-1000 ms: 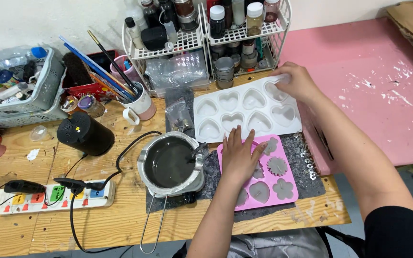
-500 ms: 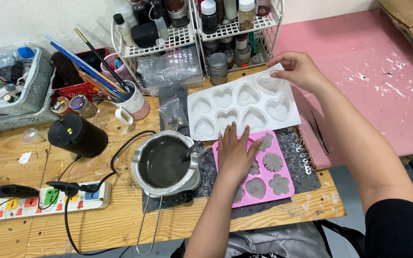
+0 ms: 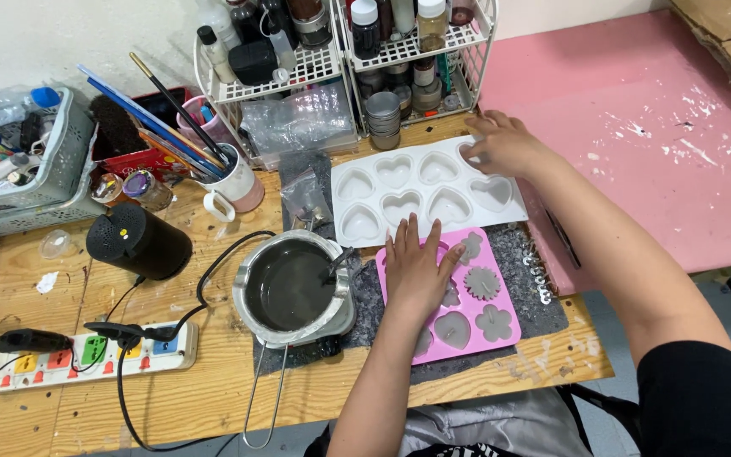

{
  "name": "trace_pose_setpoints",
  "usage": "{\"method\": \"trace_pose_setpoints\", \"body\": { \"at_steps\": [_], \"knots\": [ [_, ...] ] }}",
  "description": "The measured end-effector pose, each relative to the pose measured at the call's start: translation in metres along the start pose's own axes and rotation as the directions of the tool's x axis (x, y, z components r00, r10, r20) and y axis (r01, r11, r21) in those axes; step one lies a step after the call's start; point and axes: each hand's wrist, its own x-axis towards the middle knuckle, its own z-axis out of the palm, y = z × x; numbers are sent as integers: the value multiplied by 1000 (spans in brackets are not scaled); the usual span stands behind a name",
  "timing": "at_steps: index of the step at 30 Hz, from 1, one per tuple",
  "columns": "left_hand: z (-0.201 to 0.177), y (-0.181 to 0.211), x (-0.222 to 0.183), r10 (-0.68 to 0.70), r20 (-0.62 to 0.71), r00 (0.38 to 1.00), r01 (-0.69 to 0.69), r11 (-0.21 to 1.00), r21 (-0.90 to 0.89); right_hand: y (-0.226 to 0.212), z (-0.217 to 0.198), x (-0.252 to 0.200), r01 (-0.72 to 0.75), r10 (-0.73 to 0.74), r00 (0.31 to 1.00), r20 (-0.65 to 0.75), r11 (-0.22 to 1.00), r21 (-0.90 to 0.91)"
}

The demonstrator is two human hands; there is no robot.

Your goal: Melting wax in a pot on a heating element and pouring it into silicone molds to create shapes.

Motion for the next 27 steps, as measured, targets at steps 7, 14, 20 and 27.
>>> {"method": "trace_pose_setpoints", "body": {
  "at_steps": [7, 14, 20, 27],
  "knots": [
    [4, -3, -1, 37, -35, 999, -37, 999, 3, 22, 33, -4, 26, -22, 999, -48, 995, 100],
    [1, -1, -1, 30, -43, 999, -30, 1000, 2, 0, -11, -2, 75, -17, 968, -252, 972, 224],
    [6, -1, -3, 48, -125, 991, -52, 998, -25, -132, -137, 4, 84, 71, 970, -233, 801, 592],
    [13, -4, -8, 153, -228, 961, -125, 983, 134, -266, -182, 20, 625, -545, 770, -332, 538, 566]
  ]
}}
